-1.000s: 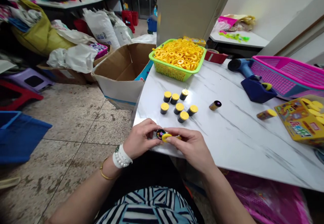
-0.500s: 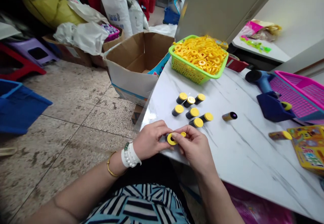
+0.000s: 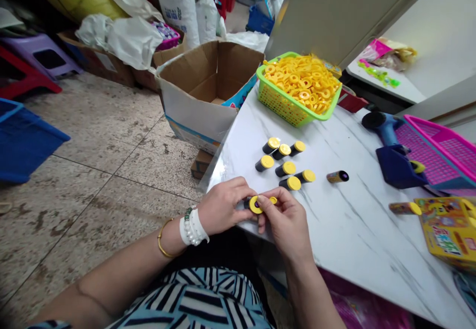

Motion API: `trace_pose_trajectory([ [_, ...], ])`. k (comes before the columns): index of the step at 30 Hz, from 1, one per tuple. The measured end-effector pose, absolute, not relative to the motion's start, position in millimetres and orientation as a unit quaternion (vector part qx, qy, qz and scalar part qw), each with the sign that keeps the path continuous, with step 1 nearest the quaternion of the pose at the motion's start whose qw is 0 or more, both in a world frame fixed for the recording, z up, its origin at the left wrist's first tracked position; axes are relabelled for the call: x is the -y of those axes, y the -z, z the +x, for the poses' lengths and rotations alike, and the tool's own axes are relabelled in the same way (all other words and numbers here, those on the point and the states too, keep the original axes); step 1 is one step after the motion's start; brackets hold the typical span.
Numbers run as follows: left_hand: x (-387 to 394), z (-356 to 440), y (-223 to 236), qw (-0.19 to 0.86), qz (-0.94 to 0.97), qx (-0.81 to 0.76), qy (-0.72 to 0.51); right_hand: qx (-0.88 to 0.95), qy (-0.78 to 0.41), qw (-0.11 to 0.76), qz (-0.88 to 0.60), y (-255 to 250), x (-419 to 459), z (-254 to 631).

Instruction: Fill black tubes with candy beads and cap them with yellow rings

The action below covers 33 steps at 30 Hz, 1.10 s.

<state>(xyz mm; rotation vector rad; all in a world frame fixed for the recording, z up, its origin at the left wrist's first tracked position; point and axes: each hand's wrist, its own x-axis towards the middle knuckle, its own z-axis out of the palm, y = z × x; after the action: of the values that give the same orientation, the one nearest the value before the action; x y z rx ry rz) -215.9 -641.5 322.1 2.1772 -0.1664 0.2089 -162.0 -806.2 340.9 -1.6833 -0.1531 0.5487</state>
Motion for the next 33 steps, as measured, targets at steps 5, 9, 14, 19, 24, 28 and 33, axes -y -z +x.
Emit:
trace_pose_trajectory([
  [5, 639, -217, -328, 0.452, 0.885, 0.071, -0.085, 0.092, -0.260, 0.627, -0.728, -340, 808, -159],
  [9, 637, -219, -340, 0.517, 0.853, 0.060, -0.025, 0.095, -0.290, 0.620, -0.723, -341, 807, -159],
  [14, 642, -213, -345, 0.539, 0.842, -0.003, -0.021, 0.090, -0.276, 0.608, -0.739, -341, 806, -160],
  [19, 646, -218, -338, 0.528, 0.847, 0.013, -0.058, 0.070, -0.287, 0.631, -0.717, -340, 805, -159],
  [24, 651, -230, -327, 0.489, 0.856, 0.029, -0.168, 0.067, -0.208, 0.640, -0.736, -339, 801, -167],
  [28, 657, -232, -323, 0.474, 0.862, 0.010, -0.180, 0.071, -0.185, 0.674, -0.712, -339, 806, -180],
  [33, 660, -233, -321, 0.444, 0.877, 0.030, -0.181, 0.010, -0.258, 0.741, -0.620, -341, 822, -175],
])
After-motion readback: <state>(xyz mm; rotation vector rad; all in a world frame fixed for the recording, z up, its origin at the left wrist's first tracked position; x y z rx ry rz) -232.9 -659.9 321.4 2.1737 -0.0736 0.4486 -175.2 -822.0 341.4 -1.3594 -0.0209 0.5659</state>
